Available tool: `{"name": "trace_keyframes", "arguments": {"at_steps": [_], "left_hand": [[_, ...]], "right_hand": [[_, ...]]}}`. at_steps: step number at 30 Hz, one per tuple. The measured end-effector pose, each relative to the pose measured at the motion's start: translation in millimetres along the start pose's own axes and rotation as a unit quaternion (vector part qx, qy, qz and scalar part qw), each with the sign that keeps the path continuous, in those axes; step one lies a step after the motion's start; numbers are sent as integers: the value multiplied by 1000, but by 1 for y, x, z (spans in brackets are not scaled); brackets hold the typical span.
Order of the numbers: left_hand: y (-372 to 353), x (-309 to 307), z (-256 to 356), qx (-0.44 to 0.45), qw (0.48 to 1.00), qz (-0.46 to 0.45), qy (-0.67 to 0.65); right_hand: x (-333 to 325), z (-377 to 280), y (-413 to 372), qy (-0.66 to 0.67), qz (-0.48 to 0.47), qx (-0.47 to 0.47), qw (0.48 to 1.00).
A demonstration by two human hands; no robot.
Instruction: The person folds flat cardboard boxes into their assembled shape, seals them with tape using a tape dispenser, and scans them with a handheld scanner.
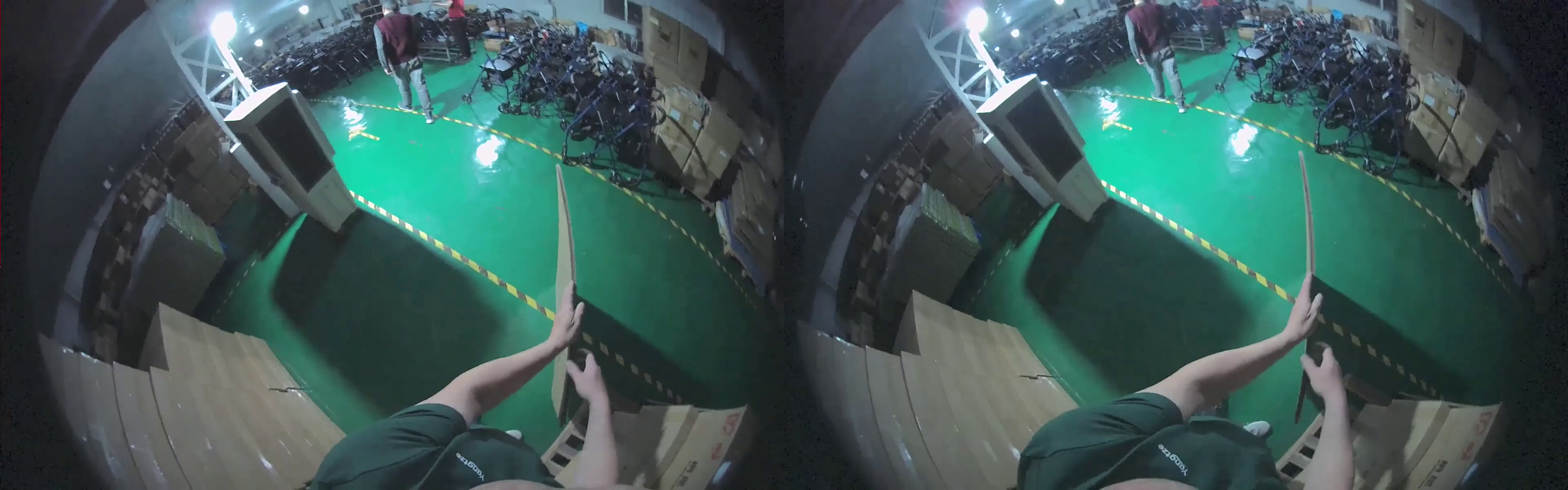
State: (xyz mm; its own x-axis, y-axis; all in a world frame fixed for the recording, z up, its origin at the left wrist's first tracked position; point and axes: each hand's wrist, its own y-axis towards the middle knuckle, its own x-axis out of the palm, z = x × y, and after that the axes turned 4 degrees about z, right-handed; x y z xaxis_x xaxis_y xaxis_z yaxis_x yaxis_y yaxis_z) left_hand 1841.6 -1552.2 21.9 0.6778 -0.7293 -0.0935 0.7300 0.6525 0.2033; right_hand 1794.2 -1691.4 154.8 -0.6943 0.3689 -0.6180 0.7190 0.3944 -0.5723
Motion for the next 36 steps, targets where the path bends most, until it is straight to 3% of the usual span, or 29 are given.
{"name": "trace_keyframes", "arguments": {"at_steps": [3, 5, 8, 12, 15, 17, 21, 24, 27, 31, 36], "left_hand": [[2, 5, 0, 23, 999, 1, -30], [6, 6, 5, -71, 996, 0, -50], [2, 11, 7, -141, 988, 9, -64], [0, 8, 6, -145, 989, 1, -9], [8, -5, 38, -152, 978, -39, 137], [22, -8, 48, -268, 946, -71, 169], [55, -22, 32, -340, 907, -113, 220], [66, -32, 13, -336, 898, -114, 259], [78, -52, -7, -224, 902, -149, 338], [91, -62, -29, -171, 908, -116, 364], [102, -127, -18, -151, 921, -17, 358]], "right_hand": [[8, 24, 47, 156, 22, -101, 982], [3, 23, 47, 174, 29, -89, 980], [5, 65, 70, 244, 34, -107, 963], [-18, 69, 64, 239, 64, -105, 963], [-34, 37, 35, -51, 175, -133, 974], [-26, 27, 35, -258, 101, -55, 959], [-9, 24, 51, -348, 79, -27, 934], [-1, 25, 54, -332, 115, -53, 935], [-24, 41, 62, -281, 117, -45, 952], [-54, 45, 40, -331, 109, -55, 936], [-71, 70, -20, -361, 122, -61, 923]]}}
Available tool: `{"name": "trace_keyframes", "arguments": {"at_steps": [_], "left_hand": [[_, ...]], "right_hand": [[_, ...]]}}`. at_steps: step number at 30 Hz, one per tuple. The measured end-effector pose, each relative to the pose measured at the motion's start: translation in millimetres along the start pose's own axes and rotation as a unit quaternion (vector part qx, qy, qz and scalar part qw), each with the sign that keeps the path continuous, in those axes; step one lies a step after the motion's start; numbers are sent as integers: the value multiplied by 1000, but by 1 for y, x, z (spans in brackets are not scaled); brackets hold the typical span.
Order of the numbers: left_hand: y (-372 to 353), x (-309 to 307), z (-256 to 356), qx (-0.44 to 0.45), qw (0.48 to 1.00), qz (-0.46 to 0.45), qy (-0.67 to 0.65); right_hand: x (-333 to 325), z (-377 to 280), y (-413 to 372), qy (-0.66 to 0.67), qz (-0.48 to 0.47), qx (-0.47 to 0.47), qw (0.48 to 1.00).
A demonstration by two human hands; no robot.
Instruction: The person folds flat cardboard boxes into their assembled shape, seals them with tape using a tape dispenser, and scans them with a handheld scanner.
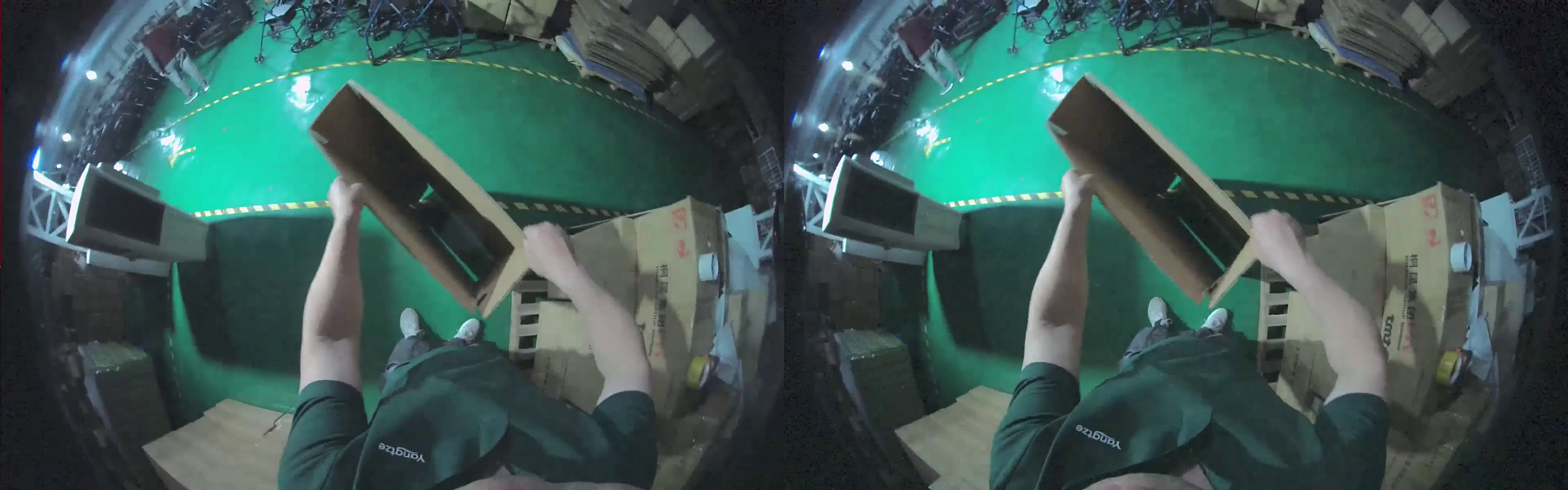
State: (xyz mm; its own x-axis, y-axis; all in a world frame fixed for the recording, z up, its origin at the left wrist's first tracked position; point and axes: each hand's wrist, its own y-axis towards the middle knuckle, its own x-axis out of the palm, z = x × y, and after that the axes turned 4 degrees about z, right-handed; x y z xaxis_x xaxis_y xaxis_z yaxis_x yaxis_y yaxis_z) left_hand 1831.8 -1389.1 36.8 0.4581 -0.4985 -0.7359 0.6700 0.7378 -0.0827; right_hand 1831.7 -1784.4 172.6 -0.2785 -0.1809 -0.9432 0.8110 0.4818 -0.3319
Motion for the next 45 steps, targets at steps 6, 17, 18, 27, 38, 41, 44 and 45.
{"name": "trace_keyframes", "arguments": {"at_steps": [6, 17, 18, 27, 38, 41, 44, 45], "left_hand": [[-74, -40, 40, -52, 995, -69, -48], [44, -65, 16, 2, 986, -17, 166], [40, -61, 9, 27, 983, -41, 178], [-55, -83, -32, 291, 934, -146, 146], [-199, -38, 92, 260, 779, -295, 488], [-218, -4, 95, 257, 764, -264, 530], [-232, 5, 117, 290, 761, -306, 493], [-232, 6, 115, 286, 764, -311, 488]], "right_hand": [[25, 9, -42, 181, -51, 187, 964], [30, 39, -65, 193, -23, 190, 962], [29, 44, -74, 204, -30, 209, 956], [79, 129, -128, 326, -10, 430, 842], [104, 206, -62, 48, -17, 373, 926], [108, 202, -55, 1, -29, 356, 934], [98, 209, -78, 112, -48, 365, 923], [92, 211, -82, 144, -50, 354, 923]]}}
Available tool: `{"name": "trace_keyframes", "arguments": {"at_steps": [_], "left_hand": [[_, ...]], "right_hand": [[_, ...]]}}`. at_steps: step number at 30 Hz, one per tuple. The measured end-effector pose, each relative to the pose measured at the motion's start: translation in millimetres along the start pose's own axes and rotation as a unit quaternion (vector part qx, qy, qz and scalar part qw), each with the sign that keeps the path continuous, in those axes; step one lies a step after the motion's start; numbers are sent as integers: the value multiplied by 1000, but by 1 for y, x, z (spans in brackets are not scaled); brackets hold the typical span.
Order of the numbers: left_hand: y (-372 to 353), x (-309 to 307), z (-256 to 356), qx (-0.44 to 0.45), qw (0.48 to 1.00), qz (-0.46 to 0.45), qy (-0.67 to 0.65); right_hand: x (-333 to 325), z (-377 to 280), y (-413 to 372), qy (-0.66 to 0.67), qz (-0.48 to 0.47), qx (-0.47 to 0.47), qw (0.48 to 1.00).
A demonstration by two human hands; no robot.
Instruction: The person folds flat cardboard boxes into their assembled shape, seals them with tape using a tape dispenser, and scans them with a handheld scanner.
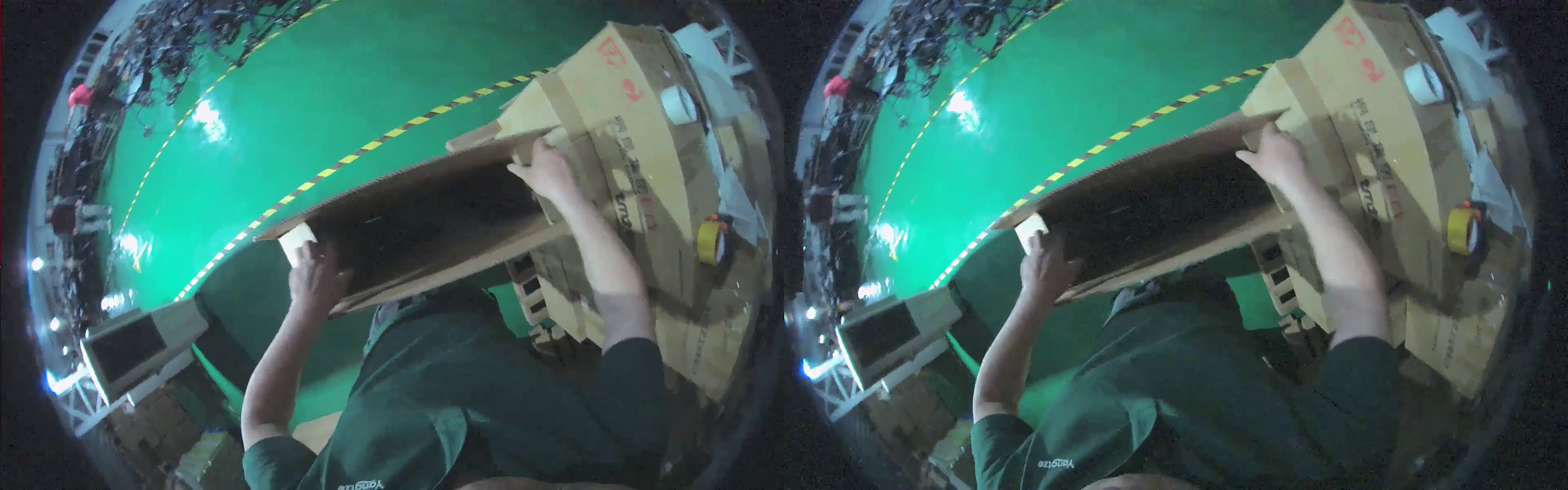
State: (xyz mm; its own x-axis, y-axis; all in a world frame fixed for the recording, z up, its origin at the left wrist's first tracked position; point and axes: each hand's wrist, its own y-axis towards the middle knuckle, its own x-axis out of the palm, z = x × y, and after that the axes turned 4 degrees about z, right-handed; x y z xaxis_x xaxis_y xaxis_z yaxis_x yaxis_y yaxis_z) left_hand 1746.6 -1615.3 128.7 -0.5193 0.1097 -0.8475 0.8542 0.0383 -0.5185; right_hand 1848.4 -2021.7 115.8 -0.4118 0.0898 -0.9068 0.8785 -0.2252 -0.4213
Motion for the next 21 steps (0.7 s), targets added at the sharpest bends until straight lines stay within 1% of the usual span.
{"name": "trace_keyframes", "arguments": {"at_steps": [2, 3, 5, 6, 8, 9, 11, 12, 14, 15, 17, 18, 20, 21], "left_hand": [[6, 25, -14, 36, 996, 21, -82], [5, 36, -19, 38, 994, 22, -101], [5, 47, -26, 40, 980, -22, -194], [-1, 50, -29, 41, 975, -34, -214], [-8, 47, -31, 55, 937, -47, -342], [-12, 40, -30, 75, 922, -51, -376], [-29, 28, -28, 147, 923, -148, -323], [-37, 28, -21, 172, 918, -177, -309], [-52, 31, -2, 230, 941, -160, -191], [-54, 26, 5, 243, 945, -151, -160], [-48, 3, 17, 197, 957, -197, -80], [-44, -1, 18, 183, 959, -208, -60], [-26, -2, 15, 204, 945, -255, 8], [-13, 8, 11, 207, 942, -262, 26]], "right_hand": [[-8, 14, -10, 100, -36, -20, 994], [-9, 20, -16, 124, -52, -31, 990], [-13, 30, -24, 156, -121, -70, 978], [-16, 34, -34, 165, -140, -78, 973], [-29, 37, -55, 171, -242, -142, 945], [-37, 40, -69, 171, -259, -144, 940], [-39, 49, -89, 14, -271, -226, 936], [-36, 55, -94, -27, -279, -236, 930], [-25, 63, -92, -50, -289, -263, 919], [-24, 63, -88, -56, -289, -272, 916], [-27, 61, -79, -17, -308, -297, 904], [-24, 58, -71, -8, -312, -305, 900], [-14, 52, -44, -74, -360, -342, 865], [-7, 49, -29, -92, -366, -352, 856]]}}
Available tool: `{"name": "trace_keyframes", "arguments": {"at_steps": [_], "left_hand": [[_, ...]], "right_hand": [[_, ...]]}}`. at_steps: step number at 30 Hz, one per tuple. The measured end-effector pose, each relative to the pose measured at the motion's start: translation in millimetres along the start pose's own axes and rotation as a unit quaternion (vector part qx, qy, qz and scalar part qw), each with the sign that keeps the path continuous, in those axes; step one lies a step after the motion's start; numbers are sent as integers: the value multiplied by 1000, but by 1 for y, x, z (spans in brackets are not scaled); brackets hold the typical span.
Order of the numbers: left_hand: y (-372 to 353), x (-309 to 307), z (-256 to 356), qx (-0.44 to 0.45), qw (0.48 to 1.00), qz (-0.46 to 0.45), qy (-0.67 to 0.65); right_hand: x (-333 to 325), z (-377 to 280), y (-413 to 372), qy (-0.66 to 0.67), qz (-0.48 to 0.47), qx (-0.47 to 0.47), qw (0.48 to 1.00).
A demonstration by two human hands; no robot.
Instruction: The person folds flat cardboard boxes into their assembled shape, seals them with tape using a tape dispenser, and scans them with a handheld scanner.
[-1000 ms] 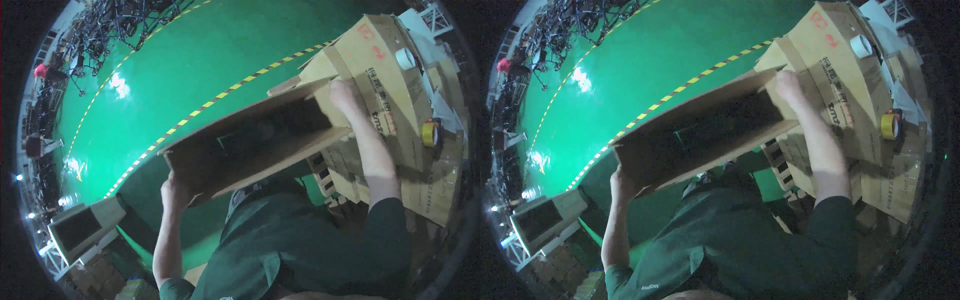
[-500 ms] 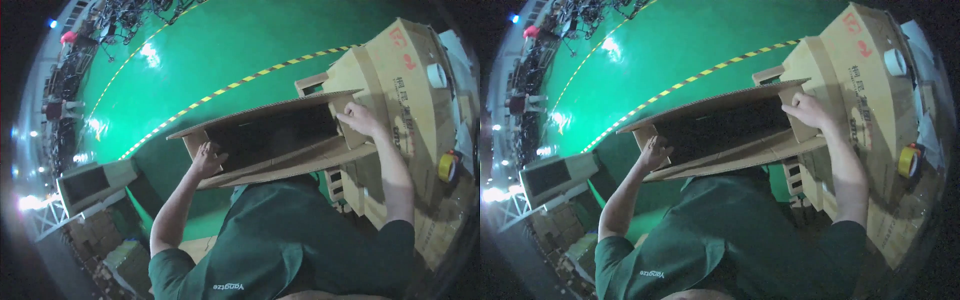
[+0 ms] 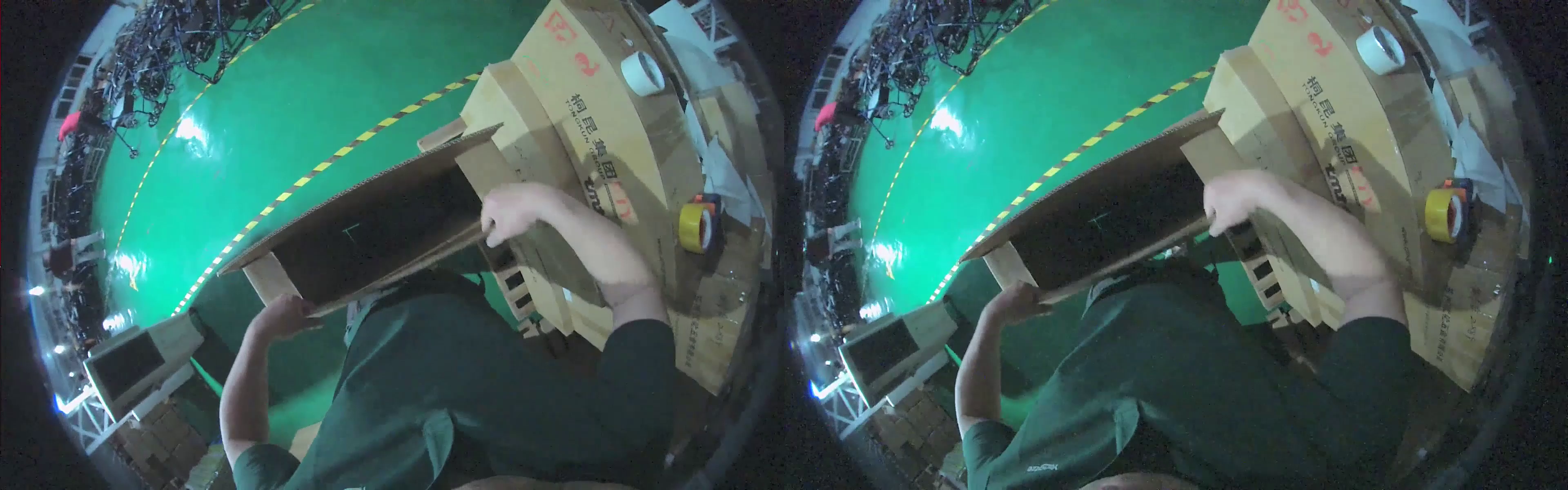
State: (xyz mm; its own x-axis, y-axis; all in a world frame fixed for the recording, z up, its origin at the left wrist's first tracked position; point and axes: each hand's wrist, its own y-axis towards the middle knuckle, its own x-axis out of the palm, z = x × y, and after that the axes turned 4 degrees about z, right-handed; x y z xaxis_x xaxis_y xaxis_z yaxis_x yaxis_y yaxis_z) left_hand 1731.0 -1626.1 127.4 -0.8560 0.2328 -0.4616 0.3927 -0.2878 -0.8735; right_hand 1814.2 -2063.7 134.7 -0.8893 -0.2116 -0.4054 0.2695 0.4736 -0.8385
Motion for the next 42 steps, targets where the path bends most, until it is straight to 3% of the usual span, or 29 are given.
{"name": "trace_keyframes", "arguments": {"at_steps": [3, 5, 6, 8, 12, 15, 18, 21, 23, 27, 29, 30, 32, 33, 36, 39, 42], "left_hand": [[48, 28, -35, -18, 991, 14, -132], [56, 30, -33, -35, 959, 231, -159], [56, 39, -28, -41, 945, 278, -166], [47, 56, -17, 77, 861, 501, -34], [25, -39, 7, 101, 749, 651, 65], [32, -82, 10, 37, 847, 531, 17], [32, -73, 39, 4, 924, 379, -49], [35, -49, 60, 23, 914, 396, -79], [46, -18, 70, 7, 910, 415, 1], [69, 0, 64, -19, 904, 424, 56], [75, 1, 63, -6, 895, 442, 59], [81, -5, 66, -17, 893, 446, 60], [74, -5, 56, -17, 910, 406, -79], [60, 4, 39, -52, 908, 398, -118], [40, 32, -1, -202, 804, 552, -91], [38, 74, -50, -347, 720, 505, -324], [34, 73, -55, -358, 662, 459, -472]], "right_hand": [[-5, 20, 42, 41, -12, 1, 999], [2, 13, 50, -10, 282, -6, 959], [11, 12, 54, -20, 347, -10, 938], [29, 15, 61, -66, 434, -42, 897], [36, 21, 73, -153, 494, -43, 855], [40, 22, 78, -140, 480, -28, 866], [52, 23, 70, -153, 633, -103, 752], [72, 23, 57, -124, 746, -78, 649], [89, 30, 57, -87, 794, -44, 600], [74, 33, 41, 45, 820, 33, 570], [38, 36, 38, 66, 723, 126, 677], [24, 41, 35, 74, 695, 134, 702], [6, 28, 58, 212, 563, 207, 772], [1, 18, 73, 241, 515, 194, 799], [8, 33, 77, 198, 497, 188, 824], [4, 34, 79, 143, 476, 197, 845], [-3, 37, 86, 148, 473, 196, 846]]}}
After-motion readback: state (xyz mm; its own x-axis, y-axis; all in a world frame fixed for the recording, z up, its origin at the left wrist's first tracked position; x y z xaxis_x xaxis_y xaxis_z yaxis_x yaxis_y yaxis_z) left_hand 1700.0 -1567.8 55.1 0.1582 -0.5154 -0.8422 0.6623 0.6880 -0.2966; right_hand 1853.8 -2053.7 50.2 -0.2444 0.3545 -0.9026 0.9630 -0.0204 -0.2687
